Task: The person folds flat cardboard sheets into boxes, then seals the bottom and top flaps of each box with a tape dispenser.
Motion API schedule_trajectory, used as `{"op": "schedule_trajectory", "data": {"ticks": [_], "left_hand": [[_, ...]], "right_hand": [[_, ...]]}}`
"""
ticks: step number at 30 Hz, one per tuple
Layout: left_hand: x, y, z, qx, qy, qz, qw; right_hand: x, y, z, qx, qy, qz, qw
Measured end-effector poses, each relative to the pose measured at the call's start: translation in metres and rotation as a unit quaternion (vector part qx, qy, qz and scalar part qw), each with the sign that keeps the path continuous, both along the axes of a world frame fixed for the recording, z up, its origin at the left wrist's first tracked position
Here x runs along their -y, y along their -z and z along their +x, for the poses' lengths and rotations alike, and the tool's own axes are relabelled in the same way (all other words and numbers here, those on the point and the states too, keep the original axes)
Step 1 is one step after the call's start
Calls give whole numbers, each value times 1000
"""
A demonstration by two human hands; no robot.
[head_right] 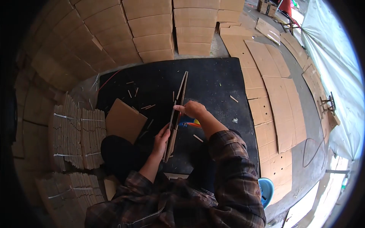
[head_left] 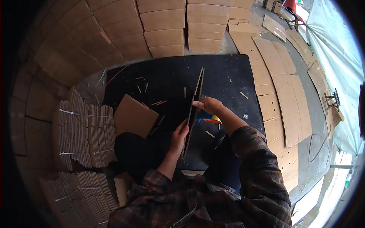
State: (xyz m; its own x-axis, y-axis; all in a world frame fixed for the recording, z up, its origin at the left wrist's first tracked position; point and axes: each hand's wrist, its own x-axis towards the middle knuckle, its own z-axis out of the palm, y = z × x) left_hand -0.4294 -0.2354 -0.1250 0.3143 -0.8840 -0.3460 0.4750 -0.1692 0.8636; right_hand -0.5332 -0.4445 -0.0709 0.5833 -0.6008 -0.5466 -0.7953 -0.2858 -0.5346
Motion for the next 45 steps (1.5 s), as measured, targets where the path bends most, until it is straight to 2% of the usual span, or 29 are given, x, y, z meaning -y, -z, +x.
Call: {"op": "schedule_trajectory", "data": {"ticks": [1,2,3,4,5,6,8,11,15,17,22,23,26,28,30,32,34,36,38,39,42,43,45], "left_hand": [[-1,-2,4,-8,-5,3,1000],[0,11,5,61,-22,-8,998],[0,-2,6,63,-23,-13,998],[0,-26,5,290,31,33,956],[2,-41,5,501,83,77,858],[5,-41,5,502,85,71,858],[6,-42,2,611,68,48,787],[6,-40,7,635,58,40,769],[7,-50,18,651,20,32,759],[12,-51,36,650,-1,57,758],[28,-51,67,634,-40,87,768],[32,-37,76,635,-38,95,766],[39,0,83,636,-32,88,766],[38,-2,79,620,-34,101,778],[34,-8,72,602,-36,120,789],[28,-26,59,639,-106,97,755],[12,-63,29,666,-95,43,739],[-18,-89,-9,718,13,-6,696],[-49,-62,-33,736,102,-24,669],[-46,-57,-31,736,101,-24,669],[-24,-49,-27,756,130,74,638],[-8,-41,-23,755,127,74,640],[25,-3,-9,747,186,158,619]], "right_hand": [[0,1,1,-8,-4,0,1000],[0,2,1,-7,-6,-3,1000],[-2,-3,3,-13,-7,-2,1000],[-3,-9,5,-20,-6,-2,1000],[-4,-14,7,-22,-2,0,1000],[-6,-18,8,-25,4,5,1000],[-12,-26,9,-42,7,-9,999],[-18,-35,7,-19,-1,-56,998],[-23,-40,-9,-48,-9,-106,993],[-29,-45,-19,-73,-48,-160,983],[-61,-73,-41,-50,-115,-213,969],[-67,-66,-44,-28,-124,-243,962],[-73,-35,-44,-42,-134,-234,962],[-83,-20,-36,-21,-31,-246,969],[-85,-8,-31,-20,-29,-253,967],[-86,-4,-28,-10,-33,-243,969],[-89,-4,-28,-7,-29,-241,970],[-87,-5,-29,-6,-25,-241,970],[-88,-3,-30,7,-27,-228,973],[-88,-3,-29,8,-27,-228,973],[-92,-4,-33,-11,-46,-231,972],[-93,-8,-35,-4,-35,-229,973],[-92,-10,-37,2,-24,-228,973]]}}
